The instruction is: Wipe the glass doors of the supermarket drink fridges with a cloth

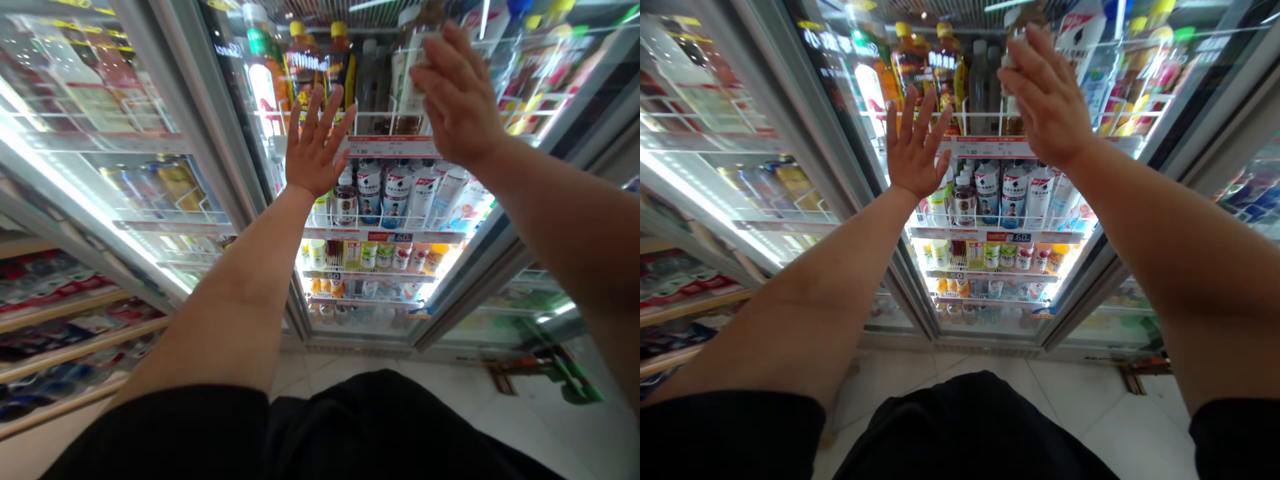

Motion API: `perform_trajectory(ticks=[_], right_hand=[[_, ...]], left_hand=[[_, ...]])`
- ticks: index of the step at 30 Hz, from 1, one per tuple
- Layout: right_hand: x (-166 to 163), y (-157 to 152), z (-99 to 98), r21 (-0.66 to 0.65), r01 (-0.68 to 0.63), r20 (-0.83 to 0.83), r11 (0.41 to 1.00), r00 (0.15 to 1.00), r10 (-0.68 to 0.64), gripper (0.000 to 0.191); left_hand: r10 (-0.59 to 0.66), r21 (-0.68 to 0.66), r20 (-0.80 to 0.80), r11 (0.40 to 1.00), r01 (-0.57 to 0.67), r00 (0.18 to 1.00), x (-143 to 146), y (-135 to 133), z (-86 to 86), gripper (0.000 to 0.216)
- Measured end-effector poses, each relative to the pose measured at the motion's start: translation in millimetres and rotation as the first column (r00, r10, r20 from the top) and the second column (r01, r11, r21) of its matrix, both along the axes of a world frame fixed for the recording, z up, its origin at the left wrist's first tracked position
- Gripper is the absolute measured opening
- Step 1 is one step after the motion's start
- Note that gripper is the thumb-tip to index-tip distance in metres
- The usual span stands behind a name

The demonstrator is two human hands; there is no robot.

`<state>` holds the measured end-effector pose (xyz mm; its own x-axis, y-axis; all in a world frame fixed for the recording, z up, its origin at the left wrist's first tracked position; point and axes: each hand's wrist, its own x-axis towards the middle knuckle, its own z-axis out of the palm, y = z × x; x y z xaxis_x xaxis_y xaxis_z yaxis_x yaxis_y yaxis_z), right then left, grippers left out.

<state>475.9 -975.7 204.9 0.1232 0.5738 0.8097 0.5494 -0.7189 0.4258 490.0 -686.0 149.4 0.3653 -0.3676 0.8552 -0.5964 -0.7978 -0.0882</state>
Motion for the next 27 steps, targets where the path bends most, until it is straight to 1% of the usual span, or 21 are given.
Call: perform_trajectory(ticks=[2,3,4,5,7,8,9,10,12,13,14,15,16,17,19,20,21,22,24,26,27], right_hand=[[0,2,-6.0,0.09,-0.015,0.087,0.996,0.996,0.007,0.045],[0,3,-12.5,0.109,-0.029,0.114,0.994,0.993,0.017,0.044],[1,4,-20.7,0.089,-0.045,0.114,0.995,0.993,0.034,0.043],[2,6,-29.5,0.027,-0.063,0.084,0.998,0.995,0.061,0.042],[4,9,-43.3,-0.124,-0.109,-0.044,0.986,0.994,0.104,0.041],[5,10,-46.5,-0.163,-0.132,-0.107,0.978,0.988,0.115,0.041],[6,11,-47.3,-0.154,-0.148,-0.147,0.977,0.981,0.126,0.042],[8,12,-46.4,-0.104,-0.155,-0.162,0.982,0.977,0.137,0.043],[11,14,-44.7,0.031,-0.16,-0.137,0.987,0.977,0.163,0.045],[12,14,-46.4,0.075,-0.165,-0.108,0.983,0.979,0.173,0.046],[13,15,-50.5,0.09,-0.172,-0.077,0.981,0.981,0.18,0.048],[14,15,-57.0,0.067,-0.182,-0.058,0.981,0.981,0.186,0.05],[14,15,-65.1,0.002,-0.193,-0.061,0.981,0.979,0.193,0.051],[14,15,-73.6,-0.095,-0.211,-0.089,0.973,0.975,0.202,0.053],[12,15,-87.2,-0.299,-0.259,-0.191,0.918,0.959,0.209,0.057],[11,15,-91.1,-0.371,-0.284,-0.244,0.884,0.948,0.203,0.058],[11,14,-93.4,-0.413,-0.302,-0.282,0.859,0.939,0.195,0.059],[10,14,-94.7,-0.427,-0.311,-0.298,0.849,0.935,0.192,0.06],[9,15,-98.8,-0.411,-0.304,-0.296,0.86,0.936,0.19,0.061],[7,18,-108.7,-0.376,-0.287,-0.283,0.881,0.941,0.186,0.06],[7,20,-115.3,-0.374,-0.29,-0.286,0.881,0.94,0.188,0.058]], left_hand=[[0.017,0.021,0.006,1.0,-0.017,1.0,-1,0,0.1,0.064],[0.021,0.016,0.012,1.0,-0.021,1.0,-1,0,0.0,0.064],[0.021,0.004,0.019,1.0,-0.021,1.0,-1,0,-0.1,0.062],[0.02,-0.004,0.026,1.0,-0.02,0.999,0,0,-0.4,0.06],[0.029,0.009,0.041,1.0,-0.029,0.999,2,1,-1.1,0.06],[0.039,0.031,0.051,0.999,-0.041,0.998,3,1,-1.5,0.062],[0.053,0.054,0.062,0.997,-0.056,0.997,4,2,-1.8,0.064],[0.065,0.07,0.073,0.995,-0.07,0.995,5,2,-2.0,0.065],[0.068,0.077,0.09,0.994,-0.075,0.994,5,3,-2.1,0.066],[0.06,0.07,0.09,0.995,-0.066,0.994,5,3,-2.0,0.065],[0.048,0.06,0.081,0.997,-0.053,0.996,4,3,-1.9,0.064],[0.035,0.049,0.068,0.998,-0.038,0.997,4,2,-1.7,0.063],[0.024,0.041,0.053,0.999,-0.026,0.998,3,2,-1.5,0.063],[0.02,0.035,0.041,0.999,-0.021,0.999,2,1,-1.4,0.063],[0.03,0.041,0.032,0.999,-0.031,0.999,1,0,-1.1,0.063],[0.04,0.046,0.035,0.998,-0.041,0.999,0,0,-1.0,0.064],[0.045,0.049,0.035,0.998,-0.047,0.998,0,0,-0.9,0.064],[0.045,0.049,0.032,0.998,-0.047,0.998,0,-1,-0.9,0.064],[0.034,0.041,0.02,0.999,-0.035,0.999,-1,-1,-0.8,0.064],[0.023,0.03,0.014,0.999,-0.023,1.0,-1,-1,-0.7,0.064],[0.019,0.021,0.009,1.0,-0.019,1.0,-2,-1,-0.6,0.063]])
